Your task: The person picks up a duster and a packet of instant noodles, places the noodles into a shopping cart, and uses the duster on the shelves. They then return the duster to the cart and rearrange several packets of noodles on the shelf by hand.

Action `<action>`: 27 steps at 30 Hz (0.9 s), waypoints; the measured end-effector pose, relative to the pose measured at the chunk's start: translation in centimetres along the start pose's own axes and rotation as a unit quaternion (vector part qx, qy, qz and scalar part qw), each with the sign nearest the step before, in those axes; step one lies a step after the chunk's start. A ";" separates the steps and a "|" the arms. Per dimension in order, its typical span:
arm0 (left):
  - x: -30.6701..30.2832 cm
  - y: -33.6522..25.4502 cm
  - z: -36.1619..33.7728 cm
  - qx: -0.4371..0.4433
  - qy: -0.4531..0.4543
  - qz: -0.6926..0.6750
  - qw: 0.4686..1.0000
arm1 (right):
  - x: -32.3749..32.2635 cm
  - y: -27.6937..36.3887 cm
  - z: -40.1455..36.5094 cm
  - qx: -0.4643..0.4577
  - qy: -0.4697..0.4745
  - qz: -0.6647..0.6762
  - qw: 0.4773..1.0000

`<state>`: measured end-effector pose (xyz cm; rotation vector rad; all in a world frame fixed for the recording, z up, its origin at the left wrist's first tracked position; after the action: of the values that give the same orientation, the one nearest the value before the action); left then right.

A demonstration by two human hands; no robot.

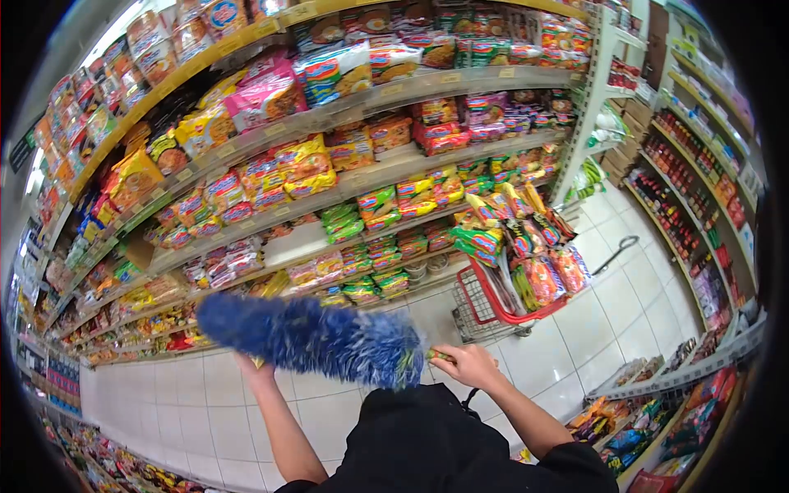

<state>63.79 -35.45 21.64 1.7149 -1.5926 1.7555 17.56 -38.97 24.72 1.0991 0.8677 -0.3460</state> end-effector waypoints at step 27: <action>-1.8 7.0 -4.6 -0.012 0.062 0.119 0.991 | -2.7 -1.0 -6.0 0.065 -0.003 -0.046 0.997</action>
<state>56.41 -33.74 17.72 1.4224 -1.8159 1.9000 12.53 -34.55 25.05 1.1792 0.9024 -0.4881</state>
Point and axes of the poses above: each hand's wrist, its own z-axis towards the middle knuckle, its own x-axis out of the palm, y = z × x, the point moved 3 cm from there along z, towards the middle knuckle, and after that the axes turned 2 degrees about -y, right-handed, at the moved point
